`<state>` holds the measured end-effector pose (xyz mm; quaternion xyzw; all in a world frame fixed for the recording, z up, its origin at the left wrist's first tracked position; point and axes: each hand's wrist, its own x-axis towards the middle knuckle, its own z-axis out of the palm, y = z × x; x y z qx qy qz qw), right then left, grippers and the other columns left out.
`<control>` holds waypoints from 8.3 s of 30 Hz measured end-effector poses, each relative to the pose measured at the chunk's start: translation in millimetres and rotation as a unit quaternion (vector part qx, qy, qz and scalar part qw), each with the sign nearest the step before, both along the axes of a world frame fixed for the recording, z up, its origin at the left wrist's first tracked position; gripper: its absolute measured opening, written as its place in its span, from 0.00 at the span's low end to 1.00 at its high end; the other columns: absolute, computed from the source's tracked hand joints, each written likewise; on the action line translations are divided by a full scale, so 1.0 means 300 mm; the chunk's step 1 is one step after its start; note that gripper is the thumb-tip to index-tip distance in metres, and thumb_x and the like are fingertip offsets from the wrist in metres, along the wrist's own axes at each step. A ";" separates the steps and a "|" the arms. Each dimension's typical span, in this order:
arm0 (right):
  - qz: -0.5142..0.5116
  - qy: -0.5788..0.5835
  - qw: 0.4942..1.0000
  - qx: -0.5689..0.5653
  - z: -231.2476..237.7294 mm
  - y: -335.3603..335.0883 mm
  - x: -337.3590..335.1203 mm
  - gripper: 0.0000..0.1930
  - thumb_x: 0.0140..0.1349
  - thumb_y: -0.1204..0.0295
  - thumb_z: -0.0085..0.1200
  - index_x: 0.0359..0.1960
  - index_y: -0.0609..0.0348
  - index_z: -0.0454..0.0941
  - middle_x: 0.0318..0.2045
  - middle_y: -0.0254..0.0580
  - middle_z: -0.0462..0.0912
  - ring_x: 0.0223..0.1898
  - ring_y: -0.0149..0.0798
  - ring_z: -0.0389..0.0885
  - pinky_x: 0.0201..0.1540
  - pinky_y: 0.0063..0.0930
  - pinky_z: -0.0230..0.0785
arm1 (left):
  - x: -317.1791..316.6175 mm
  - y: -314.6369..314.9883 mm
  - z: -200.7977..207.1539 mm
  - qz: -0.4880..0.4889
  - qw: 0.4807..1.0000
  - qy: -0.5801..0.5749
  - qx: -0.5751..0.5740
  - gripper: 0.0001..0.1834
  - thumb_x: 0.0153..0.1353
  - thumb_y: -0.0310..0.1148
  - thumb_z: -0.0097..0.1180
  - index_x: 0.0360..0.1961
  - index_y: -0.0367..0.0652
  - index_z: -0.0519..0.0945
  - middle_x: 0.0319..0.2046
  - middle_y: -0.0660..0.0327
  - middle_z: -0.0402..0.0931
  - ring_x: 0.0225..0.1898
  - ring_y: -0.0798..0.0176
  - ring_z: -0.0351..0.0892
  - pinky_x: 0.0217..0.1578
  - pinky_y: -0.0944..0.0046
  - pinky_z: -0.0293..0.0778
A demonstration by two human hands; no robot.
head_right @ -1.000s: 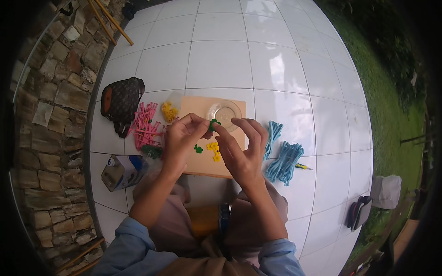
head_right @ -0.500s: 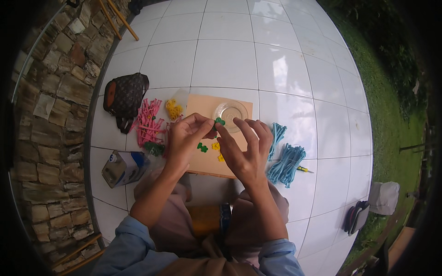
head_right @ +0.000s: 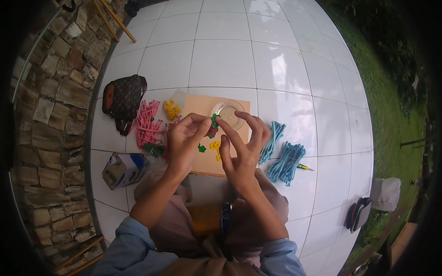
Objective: The person applies adhesive from a metal can onto the back of star-shaped decorations and then attaches the decorations onto a pink strap.
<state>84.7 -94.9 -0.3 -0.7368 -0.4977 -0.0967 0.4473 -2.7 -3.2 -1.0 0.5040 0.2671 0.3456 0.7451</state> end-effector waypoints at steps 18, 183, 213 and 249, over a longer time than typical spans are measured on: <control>0.105 0.417 0.900 0.072 -0.010 0.001 0.008 0.14 0.57 0.77 0.42 0.43 0.54 0.76 0.50 0.43 0.64 0.54 0.40 0.59 0.56 0.33 0.52 | 0.017 -0.008 -0.023 -0.001 0.999 -0.027 -0.032 0.08 0.59 0.30 0.52 0.33 0.33 0.74 0.30 0.58 0.77 0.33 0.69 0.78 0.38 0.70 0.74; 0.516 0.000 0.845 -0.143 -0.604 0.714 -1.056 0.26 0.44 0.80 0.58 0.48 0.63 0.63 0.42 0.48 0.68 0.45 0.50 0.68 0.46 0.36 0.63 | -1.339 0.385 -0.842 0.505 0.750 0.382 -0.193 0.12 0.48 0.32 0.59 0.27 0.33 0.73 0.19 0.58 0.72 0.19 0.68 0.69 0.19 0.66 0.65; 0.207 0.046 0.956 -0.204 -0.411 0.244 -0.169 0.32 0.44 0.83 0.54 0.54 0.63 0.56 0.39 0.55 0.70 0.42 0.53 0.67 0.47 0.42 0.62 | -0.709 0.332 -0.219 0.347 0.922 0.168 0.031 0.07 0.56 0.26 0.54 0.29 0.31 0.74 0.23 0.58 0.78 0.23 0.70 0.77 0.26 0.73 0.73; 0.376 0.229 0.887 0.140 -0.147 0.456 -0.502 0.54 0.26 0.69 0.71 0.56 0.48 0.45 0.55 0.58 0.50 0.59 0.56 0.51 0.59 0.48 0.46 | -0.760 0.413 0.146 0.211 0.900 0.348 0.158 0.14 0.56 0.35 0.50 0.30 0.32 0.75 0.18 0.60 0.74 0.20 0.67 0.74 0.25 0.67 0.71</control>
